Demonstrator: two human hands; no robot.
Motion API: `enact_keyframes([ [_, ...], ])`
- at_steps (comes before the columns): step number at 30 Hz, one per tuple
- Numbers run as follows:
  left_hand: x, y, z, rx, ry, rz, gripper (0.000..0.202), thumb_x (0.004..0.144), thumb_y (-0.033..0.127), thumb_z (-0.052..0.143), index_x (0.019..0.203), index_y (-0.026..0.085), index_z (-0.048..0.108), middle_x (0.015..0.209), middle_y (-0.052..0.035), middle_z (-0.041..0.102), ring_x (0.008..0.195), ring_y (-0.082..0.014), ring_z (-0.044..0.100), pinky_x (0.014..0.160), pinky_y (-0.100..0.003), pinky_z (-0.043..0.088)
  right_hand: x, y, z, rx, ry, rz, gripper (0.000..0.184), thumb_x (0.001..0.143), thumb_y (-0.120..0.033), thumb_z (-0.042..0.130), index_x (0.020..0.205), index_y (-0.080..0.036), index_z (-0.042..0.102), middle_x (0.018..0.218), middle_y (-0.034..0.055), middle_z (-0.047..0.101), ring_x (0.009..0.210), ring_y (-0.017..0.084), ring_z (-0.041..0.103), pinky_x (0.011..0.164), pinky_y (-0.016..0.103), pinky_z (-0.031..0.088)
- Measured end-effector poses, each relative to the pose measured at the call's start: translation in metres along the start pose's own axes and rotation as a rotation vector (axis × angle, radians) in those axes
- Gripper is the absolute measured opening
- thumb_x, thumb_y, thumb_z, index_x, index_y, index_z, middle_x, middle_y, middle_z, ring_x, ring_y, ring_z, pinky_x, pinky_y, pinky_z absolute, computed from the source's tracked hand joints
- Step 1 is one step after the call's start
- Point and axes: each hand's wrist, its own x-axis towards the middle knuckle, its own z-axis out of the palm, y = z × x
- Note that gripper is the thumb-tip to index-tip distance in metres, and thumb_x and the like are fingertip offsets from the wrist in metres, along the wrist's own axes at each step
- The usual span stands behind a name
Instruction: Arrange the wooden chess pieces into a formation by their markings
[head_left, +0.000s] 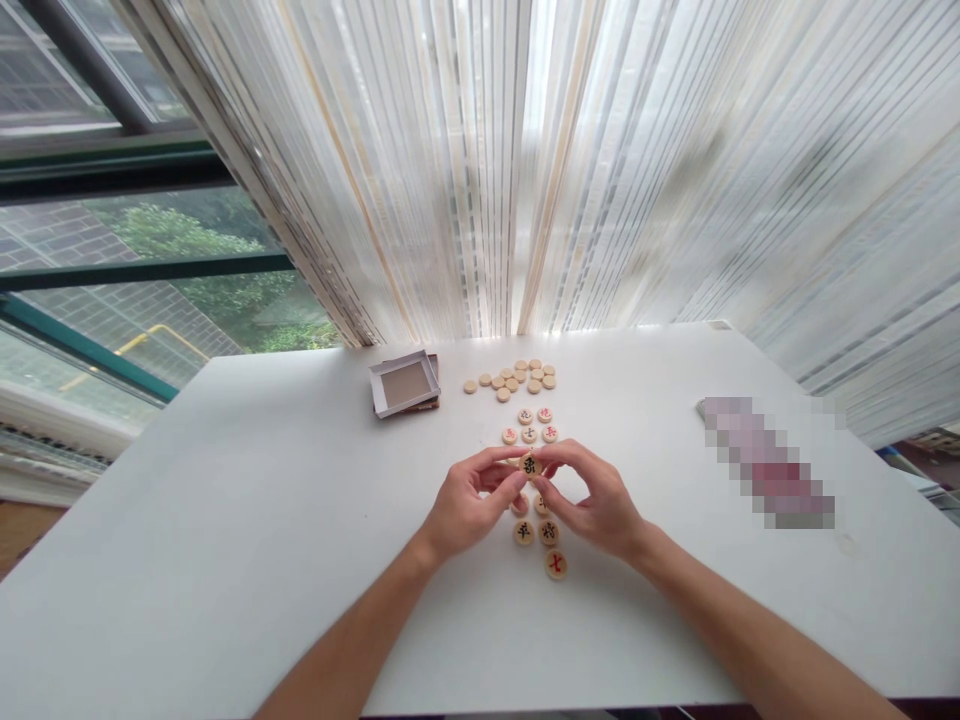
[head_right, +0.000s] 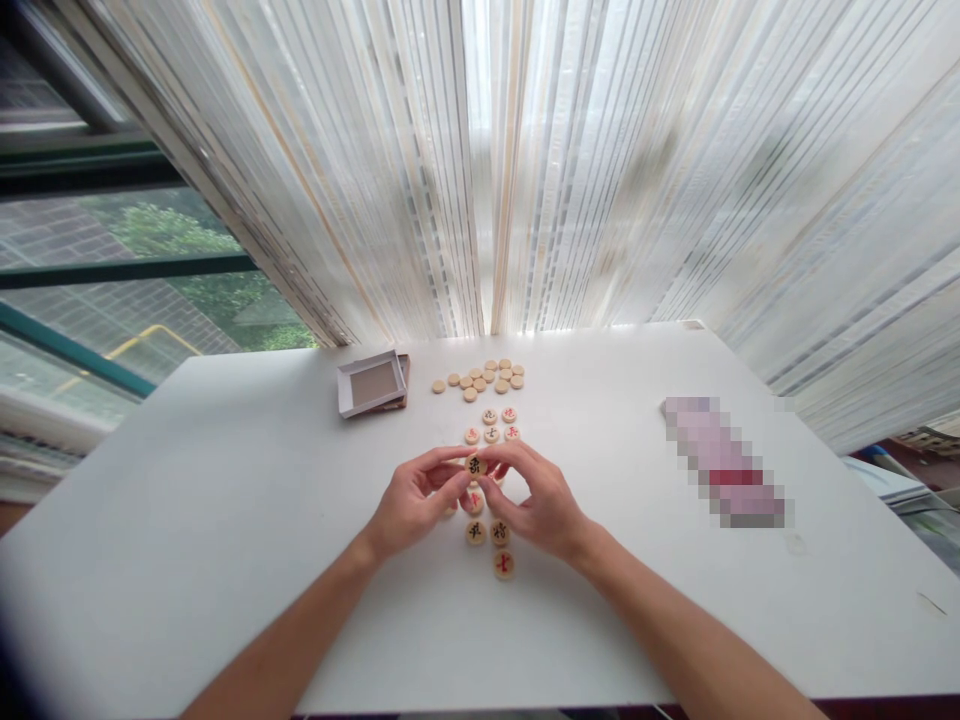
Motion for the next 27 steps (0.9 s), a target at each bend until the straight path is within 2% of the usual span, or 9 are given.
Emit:
enact_keyframes([
  [8,0.0024,-0.0023,0.0017,-0.053,0.054,-0.016,0.030,0.087,0.035,0.072,0.109,0.015,0.065,0.084,-0.0070,0.077,0.064,-0.0137,0.070,0.064,-0.026,0.058,-0.0025,0.0010,0.0027,0.012,-0.030,-0.034,0.031,0.089,-0.011,0.062,0.117,-0.025,0.062,0.096,0.0055,0.069,0.079,0.017,0.067,0.070,0.033,0.060],
  [11,0.0019,-0.0002,0.0030,-0.048,0.088,-0.023,0.029,0.084,0.035,0.075,0.102,0.015,0.065,0.079,-0.0057,0.077,0.061,-0.0139,0.070,0.060,-0.024,0.058,-0.0042,0.0019,0.0041,0.002,-0.043,-0.057,0.036,0.088,-0.009,0.064,0.120,-0.026,0.061,0.096,0.0050,0.068,0.079,0.017,0.066,0.070,0.033,0.060],
  [15,0.0012,0.0010,0.0042,-0.040,0.114,-0.017,0.028,0.082,0.037,0.076,0.096,0.015,0.067,0.078,-0.0058,0.077,0.058,-0.0143,0.070,0.054,-0.023,0.057,-0.0056,0.0029,0.0052,-0.002,-0.059,-0.063,0.034,0.088,-0.009,0.064,0.117,-0.026,0.061,0.095,0.0046,0.068,0.079,0.017,0.065,0.070,0.033,0.060],
  [21,0.0012,-0.0019,0.0033,-0.003,0.120,-0.006,0.030,0.090,0.041,0.066,0.101,0.013,0.069,0.084,-0.0073,0.076,0.059,-0.0132,0.069,0.058,-0.023,0.056,-0.0050,0.0043,0.0044,0.003,-0.059,-0.004,0.034,0.088,-0.011,0.066,0.119,-0.025,0.061,0.096,0.0045,0.069,0.079,0.017,0.064,0.071,0.034,0.059],
  [27,-0.0006,0.0023,0.0026,0.037,0.056,0.000,0.038,0.094,0.038,0.061,0.124,0.014,0.065,0.088,-0.0076,0.075,0.068,-0.0149,0.071,0.068,-0.026,0.058,0.0010,-0.0005,0.0011,0.078,-0.040,0.078,0.031,0.090,-0.013,0.064,0.119,-0.024,0.063,0.099,0.0051,0.071,0.080,0.017,0.065,0.073,0.034,0.059],
])
